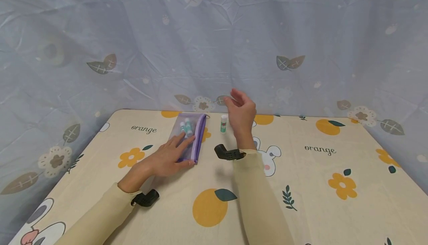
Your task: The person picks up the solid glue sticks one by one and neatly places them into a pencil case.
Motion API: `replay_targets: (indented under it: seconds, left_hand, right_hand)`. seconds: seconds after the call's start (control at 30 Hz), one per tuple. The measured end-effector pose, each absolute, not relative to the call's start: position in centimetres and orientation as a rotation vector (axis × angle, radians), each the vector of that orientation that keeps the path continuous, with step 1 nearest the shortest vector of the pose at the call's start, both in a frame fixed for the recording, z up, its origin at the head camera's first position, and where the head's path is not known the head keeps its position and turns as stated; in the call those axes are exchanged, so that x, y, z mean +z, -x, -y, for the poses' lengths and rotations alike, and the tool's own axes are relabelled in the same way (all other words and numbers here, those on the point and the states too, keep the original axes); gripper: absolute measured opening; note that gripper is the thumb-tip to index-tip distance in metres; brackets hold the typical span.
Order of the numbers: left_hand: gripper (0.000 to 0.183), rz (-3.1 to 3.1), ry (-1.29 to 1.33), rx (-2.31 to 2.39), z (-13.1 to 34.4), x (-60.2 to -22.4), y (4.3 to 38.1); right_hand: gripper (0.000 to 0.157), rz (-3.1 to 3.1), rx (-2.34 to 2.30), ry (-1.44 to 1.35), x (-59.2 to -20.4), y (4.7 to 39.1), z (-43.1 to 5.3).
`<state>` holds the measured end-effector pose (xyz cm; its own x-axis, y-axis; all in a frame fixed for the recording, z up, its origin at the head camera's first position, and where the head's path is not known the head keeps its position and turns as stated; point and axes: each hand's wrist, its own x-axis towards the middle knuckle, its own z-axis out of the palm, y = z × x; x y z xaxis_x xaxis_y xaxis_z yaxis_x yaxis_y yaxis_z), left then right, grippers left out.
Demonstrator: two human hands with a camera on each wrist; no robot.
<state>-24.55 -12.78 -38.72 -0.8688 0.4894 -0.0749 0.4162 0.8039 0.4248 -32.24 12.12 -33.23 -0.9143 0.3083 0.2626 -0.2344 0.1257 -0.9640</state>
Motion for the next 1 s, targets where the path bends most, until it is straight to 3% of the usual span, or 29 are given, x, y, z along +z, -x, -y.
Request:
replay_targets:
  seconds: [1.0]
  left_hand:
    - [0.082, -2.800, -0.732, 0.625, 12.8, -38.7, 24.5]
  right_hand:
    - [0.045, 1.900, 1.855, 0.223, -33.1, 32.1, -15.6]
